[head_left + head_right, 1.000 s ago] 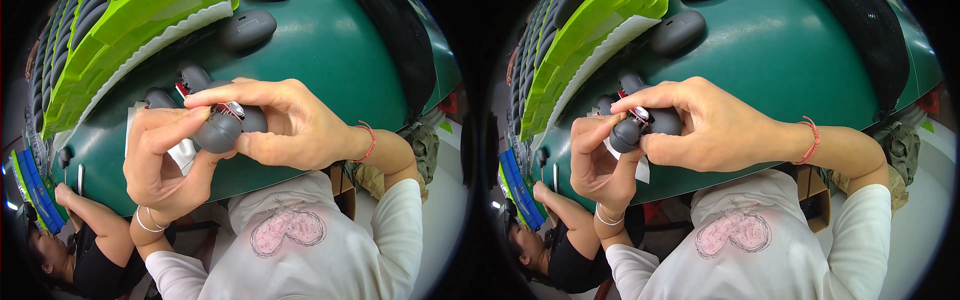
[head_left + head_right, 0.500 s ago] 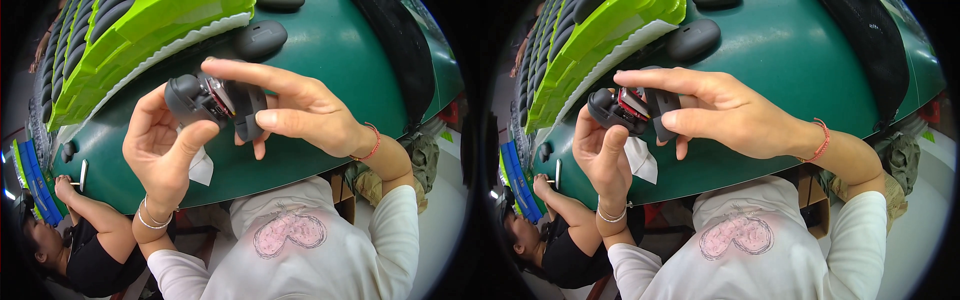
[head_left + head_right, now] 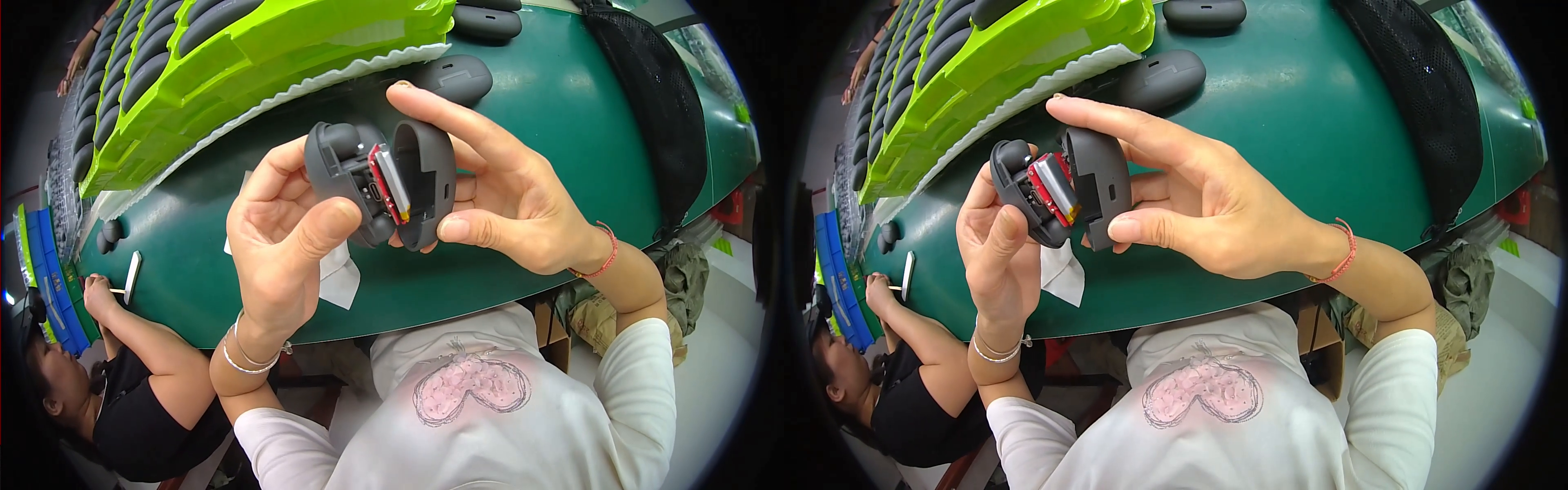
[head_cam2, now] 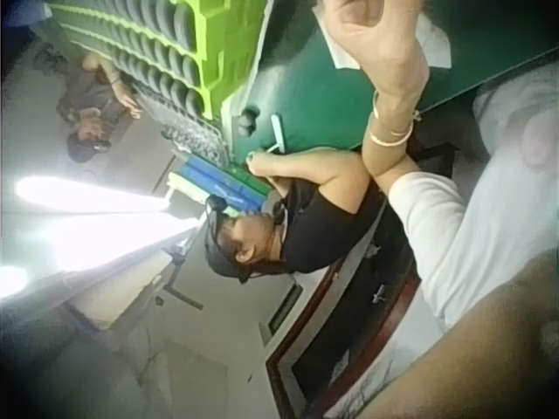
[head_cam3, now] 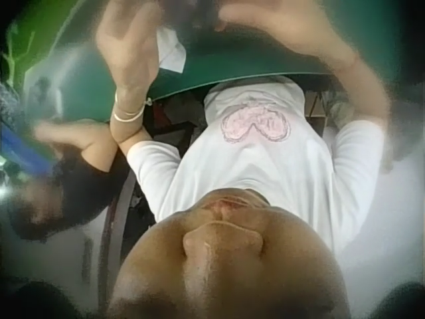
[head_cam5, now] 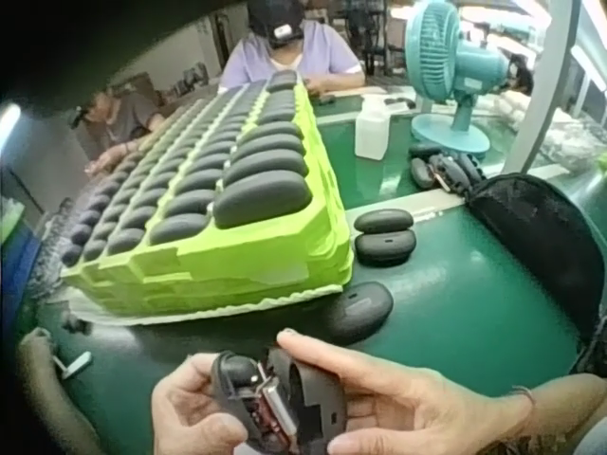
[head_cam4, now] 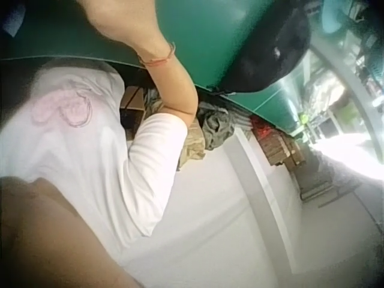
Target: The person assembles small electronic device cases by hand, fitting internal circuitry into the cases.
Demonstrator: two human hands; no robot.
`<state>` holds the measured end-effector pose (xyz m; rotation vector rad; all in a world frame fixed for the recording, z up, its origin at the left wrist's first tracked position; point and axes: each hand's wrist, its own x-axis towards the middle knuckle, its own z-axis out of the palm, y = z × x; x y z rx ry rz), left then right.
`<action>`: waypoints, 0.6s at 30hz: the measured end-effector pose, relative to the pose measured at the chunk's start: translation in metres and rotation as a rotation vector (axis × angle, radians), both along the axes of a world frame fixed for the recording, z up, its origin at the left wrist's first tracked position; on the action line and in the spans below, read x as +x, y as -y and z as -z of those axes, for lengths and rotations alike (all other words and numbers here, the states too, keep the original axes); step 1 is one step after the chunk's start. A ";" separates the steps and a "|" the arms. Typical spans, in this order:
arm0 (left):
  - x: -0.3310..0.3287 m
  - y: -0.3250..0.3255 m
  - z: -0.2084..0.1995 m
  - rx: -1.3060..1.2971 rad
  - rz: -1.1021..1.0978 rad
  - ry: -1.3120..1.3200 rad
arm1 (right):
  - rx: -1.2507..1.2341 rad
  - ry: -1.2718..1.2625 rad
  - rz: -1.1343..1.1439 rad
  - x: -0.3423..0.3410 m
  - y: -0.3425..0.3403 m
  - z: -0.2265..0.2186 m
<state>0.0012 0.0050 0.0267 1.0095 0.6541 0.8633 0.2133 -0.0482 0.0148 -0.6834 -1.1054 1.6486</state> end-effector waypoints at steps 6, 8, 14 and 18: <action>0.001 -0.001 0.001 0.061 0.050 -0.208 | 0.162 0.176 -0.002 0.001 0.000 0.002; 0.002 -0.002 0.000 0.064 0.053 -0.186 | 0.215 0.257 0.008 0.001 0.001 0.004; 0.004 0.002 0.003 0.215 0.053 -0.280 | 0.356 0.544 0.098 0.001 0.004 0.004; 0.005 0.004 0.009 0.325 0.059 -0.282 | 0.461 0.618 0.159 0.000 0.005 0.008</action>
